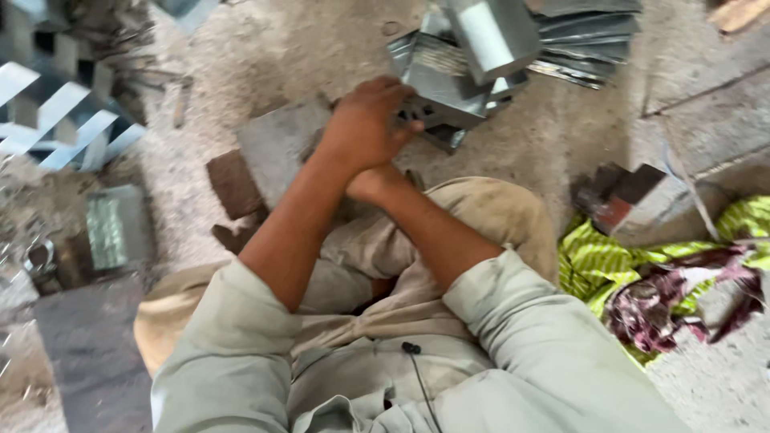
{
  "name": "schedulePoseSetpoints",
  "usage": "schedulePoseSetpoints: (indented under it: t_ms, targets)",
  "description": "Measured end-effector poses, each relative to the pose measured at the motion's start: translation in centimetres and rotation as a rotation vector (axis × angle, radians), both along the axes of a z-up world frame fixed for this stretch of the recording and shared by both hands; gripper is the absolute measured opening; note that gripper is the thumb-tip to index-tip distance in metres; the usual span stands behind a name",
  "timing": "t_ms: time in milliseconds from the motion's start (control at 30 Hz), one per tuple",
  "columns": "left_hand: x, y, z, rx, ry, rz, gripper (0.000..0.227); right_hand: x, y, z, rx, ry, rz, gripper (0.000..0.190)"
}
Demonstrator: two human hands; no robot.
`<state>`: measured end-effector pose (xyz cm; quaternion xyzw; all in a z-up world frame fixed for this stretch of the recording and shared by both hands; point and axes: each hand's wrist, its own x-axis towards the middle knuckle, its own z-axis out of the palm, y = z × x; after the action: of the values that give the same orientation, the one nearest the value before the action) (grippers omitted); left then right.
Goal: The person sits cross-legged on the floor and uses a hammer to strike the edges of small rectangular metal boxes placed on a metal block. The person repeatedly picks up a box, positions it on the block, hammers the edges, and then sets the box aside to work on the next one.
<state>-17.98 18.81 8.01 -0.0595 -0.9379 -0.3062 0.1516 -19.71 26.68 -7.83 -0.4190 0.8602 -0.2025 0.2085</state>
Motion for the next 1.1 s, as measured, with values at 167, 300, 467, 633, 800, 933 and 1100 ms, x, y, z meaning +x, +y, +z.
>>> schedulePoseSetpoints:
  t_ms: [167, 300, 467, 633, 800, 933, 1100]
  targets:
    - [-8.4, 7.5, -2.3, -0.093, 0.065, 0.087, 0.063, 0.8, 0.8, -1.1, -0.094, -0.029, -0.030, 0.050]
    - [-12.8, 9.6, -5.3, -0.243, 0.136, 0.158, 0.052, 1.8, 2.2, -0.8, -0.205, -0.099, -0.010, 0.049]
    - [-15.1, 10.4, -9.0, -0.462, 0.192, 0.094, 0.020, 1.9, 3.5, 0.1, -0.265, -0.147, 0.074, 0.047]
    - [-14.0, 9.0, -7.4, -0.442, 0.333, 0.080, 0.015, 1.4, 2.4, 0.3, -0.299, -0.160, 0.071, 0.046]
    - [-8.6, 6.1, -1.9, -0.136, 0.368, 0.126, 0.016, 0.6, 0.1, 0.4, -0.320, -0.187, -0.012, 0.045]
    - [-0.2, 0.5, 0.5, -0.073, 0.350, 0.360, 0.022, -0.2, -0.4, 0.4, -0.351, -0.224, -0.060, 0.045]
    - [9.7, -4.7, -1.1, -0.250, 0.132, 0.560, 0.021, -1.8, -0.3, -0.6, -0.176, -0.156, -0.249, 0.047]
